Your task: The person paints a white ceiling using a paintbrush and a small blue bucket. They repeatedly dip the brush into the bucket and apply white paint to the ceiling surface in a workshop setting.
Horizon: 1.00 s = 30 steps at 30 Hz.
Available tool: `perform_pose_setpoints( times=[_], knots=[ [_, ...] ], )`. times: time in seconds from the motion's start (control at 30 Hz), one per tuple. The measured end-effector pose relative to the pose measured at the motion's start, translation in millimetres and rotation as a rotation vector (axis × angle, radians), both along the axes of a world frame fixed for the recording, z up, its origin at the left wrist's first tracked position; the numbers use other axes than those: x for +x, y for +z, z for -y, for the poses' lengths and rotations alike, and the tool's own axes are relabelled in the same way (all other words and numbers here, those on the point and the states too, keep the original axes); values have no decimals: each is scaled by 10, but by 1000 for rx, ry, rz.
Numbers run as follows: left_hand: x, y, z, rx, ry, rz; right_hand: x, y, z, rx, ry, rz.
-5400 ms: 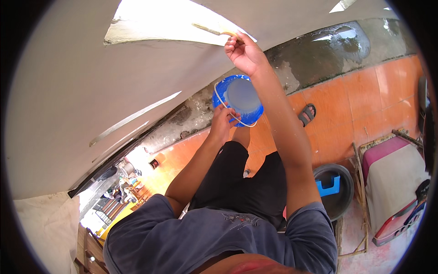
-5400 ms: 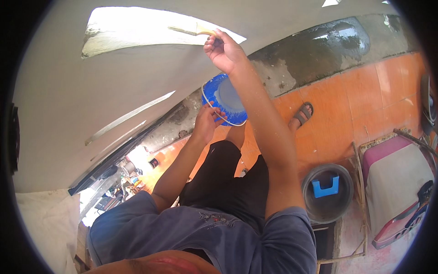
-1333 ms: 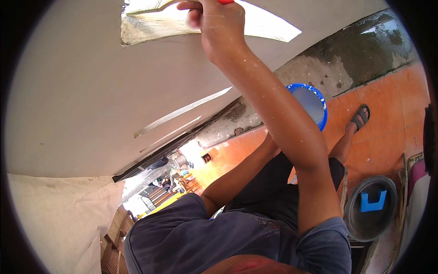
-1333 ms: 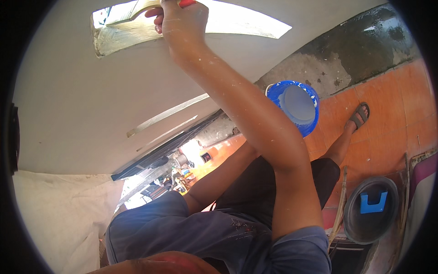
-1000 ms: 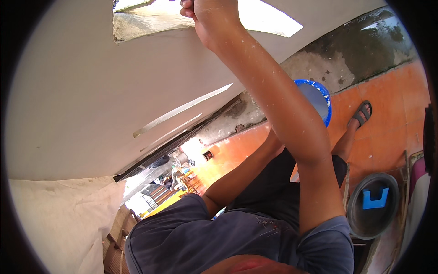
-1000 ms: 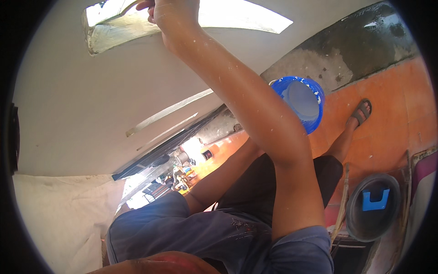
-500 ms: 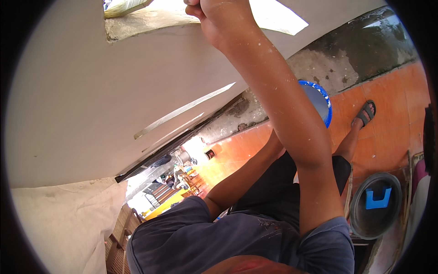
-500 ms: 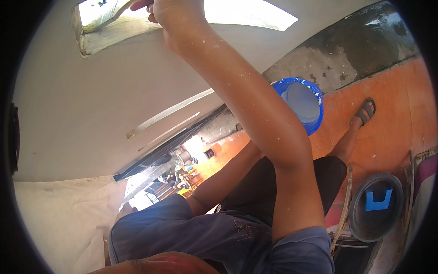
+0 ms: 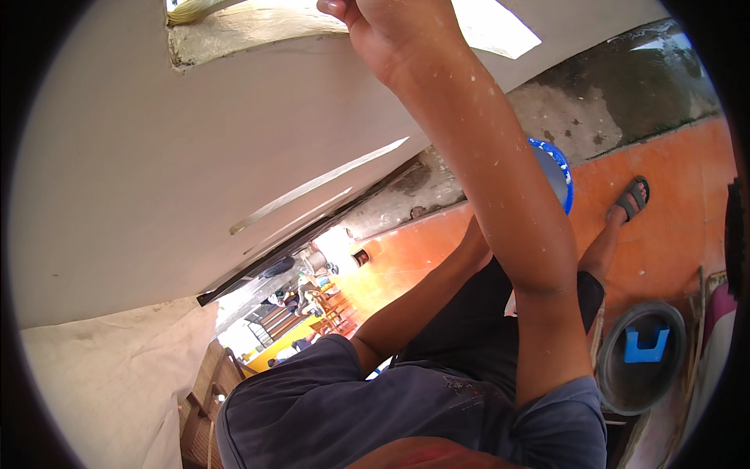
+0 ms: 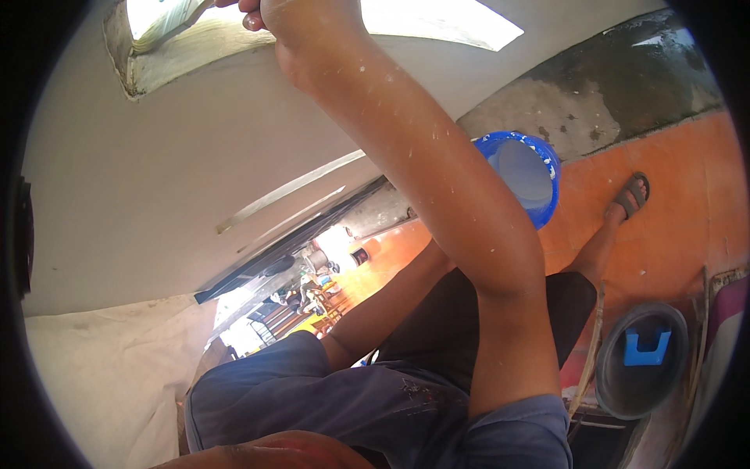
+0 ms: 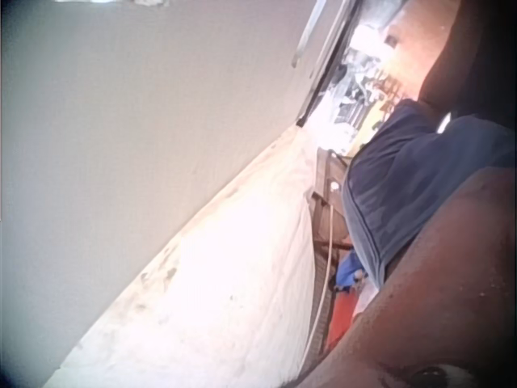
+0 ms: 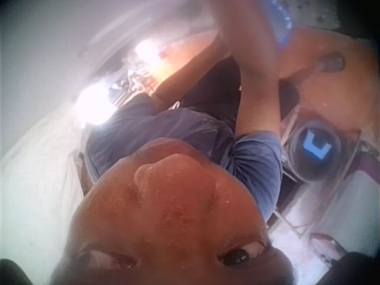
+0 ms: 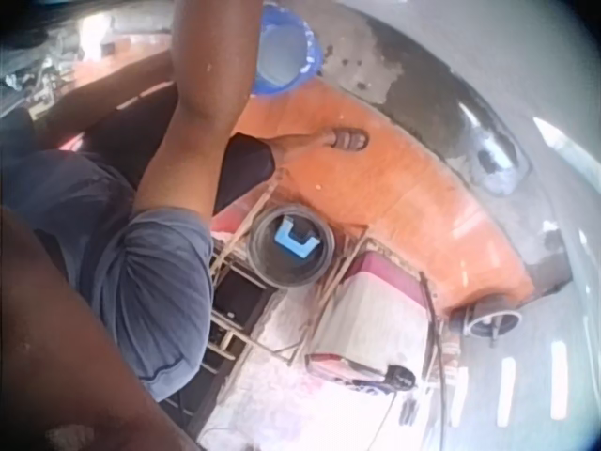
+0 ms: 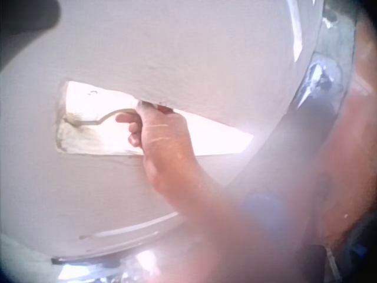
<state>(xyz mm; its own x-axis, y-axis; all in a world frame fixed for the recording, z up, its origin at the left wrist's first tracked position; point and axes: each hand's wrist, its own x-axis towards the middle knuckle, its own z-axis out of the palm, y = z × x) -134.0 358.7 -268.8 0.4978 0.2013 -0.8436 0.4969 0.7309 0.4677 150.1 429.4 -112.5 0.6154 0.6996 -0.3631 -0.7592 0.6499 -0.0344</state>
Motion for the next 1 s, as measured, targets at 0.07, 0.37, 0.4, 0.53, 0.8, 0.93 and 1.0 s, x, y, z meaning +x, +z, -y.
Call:
perform_pose_setpoints(
  times=[0.07,0.37,0.4,0.53,0.8,0.93,1.0],
  knots=[
    [17,22,-9,31,-46,13,-8,45,24,-48,22,-60],
    [124,27,-22,-64,69,21,-22,276,239,-153,189,61],
    [142,22,-23,-85,96,20,-28,262,263,-184,202,135],
    [156,-7,-39,-177,239,-1,-80,239,505,-86,149,233],
    [66,-243,-44,74,140,-113,-148,307,383,-213,-68,192],
    [211,-195,-53,143,82,-253,-466,200,252,-196,-362,369],
    [301,-147,-43,140,136,-238,-510,161,356,-191,-304,322]
  ],
)
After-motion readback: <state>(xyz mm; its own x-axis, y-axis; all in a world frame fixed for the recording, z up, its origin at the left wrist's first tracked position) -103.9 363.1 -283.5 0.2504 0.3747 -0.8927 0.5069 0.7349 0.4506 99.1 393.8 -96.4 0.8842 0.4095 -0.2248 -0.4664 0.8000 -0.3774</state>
